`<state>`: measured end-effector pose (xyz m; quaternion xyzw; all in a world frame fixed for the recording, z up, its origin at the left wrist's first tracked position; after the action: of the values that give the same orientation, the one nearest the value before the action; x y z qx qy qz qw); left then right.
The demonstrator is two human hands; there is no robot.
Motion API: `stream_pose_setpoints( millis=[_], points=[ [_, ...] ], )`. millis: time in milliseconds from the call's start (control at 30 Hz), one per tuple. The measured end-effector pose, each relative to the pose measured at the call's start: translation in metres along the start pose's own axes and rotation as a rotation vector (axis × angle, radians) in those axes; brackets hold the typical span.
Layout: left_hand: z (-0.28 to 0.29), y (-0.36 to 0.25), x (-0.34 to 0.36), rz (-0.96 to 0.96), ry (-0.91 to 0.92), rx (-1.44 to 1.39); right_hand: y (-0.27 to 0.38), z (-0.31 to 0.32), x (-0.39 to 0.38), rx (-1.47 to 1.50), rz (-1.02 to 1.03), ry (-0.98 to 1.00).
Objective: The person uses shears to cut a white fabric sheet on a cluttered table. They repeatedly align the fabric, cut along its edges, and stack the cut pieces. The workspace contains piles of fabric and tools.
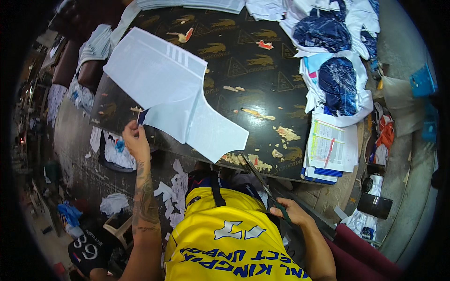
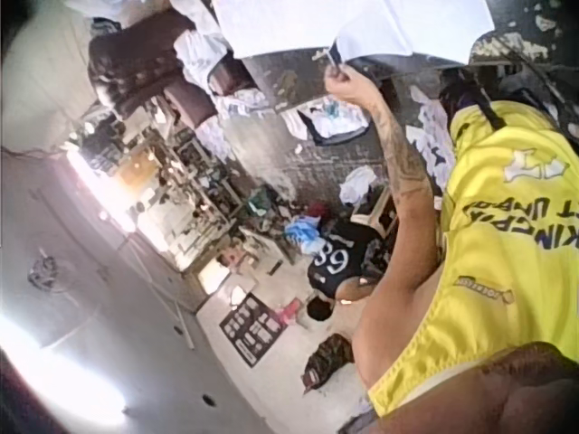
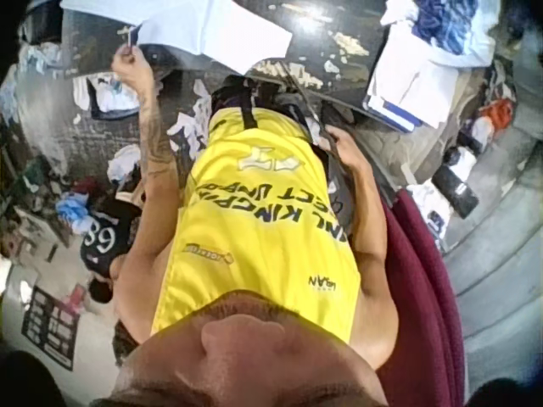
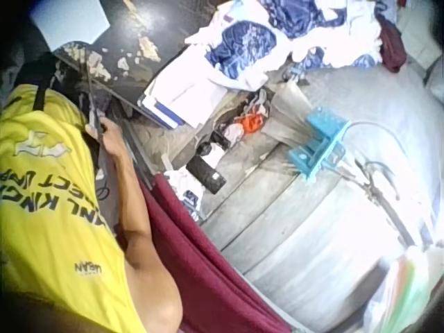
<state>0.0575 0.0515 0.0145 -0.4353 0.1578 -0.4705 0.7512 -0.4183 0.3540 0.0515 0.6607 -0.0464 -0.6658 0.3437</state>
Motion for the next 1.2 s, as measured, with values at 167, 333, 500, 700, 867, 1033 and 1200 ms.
stream_pose_setpoints(
  millis=[167, 333, 500, 700, 867, 1033, 1200],
  points=[
    [-0.015, -0.035, -0.086, -0.489, 0.463, 0.166, 0.023, -0.027, 0.029, -0.139, 0.094, 0.090],
    [-0.042, -0.051, -0.143, -0.683, 0.822, 0.079, 0.056, -0.064, 0.060, -0.014, 0.053, 0.019],
    [-0.040, -0.045, -0.133, -0.692, 0.902, 0.061, 0.077, -0.085, 0.071, 0.059, 0.043, -0.028],
    [-0.040, -0.040, -0.133, -0.701, 0.898, 0.062, 0.081, -0.090, 0.068, -0.002, -0.005, -0.062],
    [-0.043, -0.038, -0.131, -0.689, 0.942, 0.068, 0.081, -0.092, 0.073, 0.077, -0.143, 0.014],
    [-0.043, -0.040, -0.128, -0.683, 0.963, 0.083, 0.100, -0.089, 0.080, 0.029, -0.015, -0.071],
    [-0.045, -0.041, -0.127, -0.717, 0.947, 0.076, 0.119, -0.084, 0.091, 0.016, -0.015, -0.106]
  ],
)
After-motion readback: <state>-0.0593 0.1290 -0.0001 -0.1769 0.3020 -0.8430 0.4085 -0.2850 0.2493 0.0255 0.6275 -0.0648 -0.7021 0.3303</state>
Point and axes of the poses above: each hand's wrist, its own x-axis towards the middle knuckle, its own z-axis out of the back of the hand, y = z × x, the point moved 2 cm from there along x, towards the middle knuckle, and after that the axes turned 2 degrees about z, right-handed, at the moved point
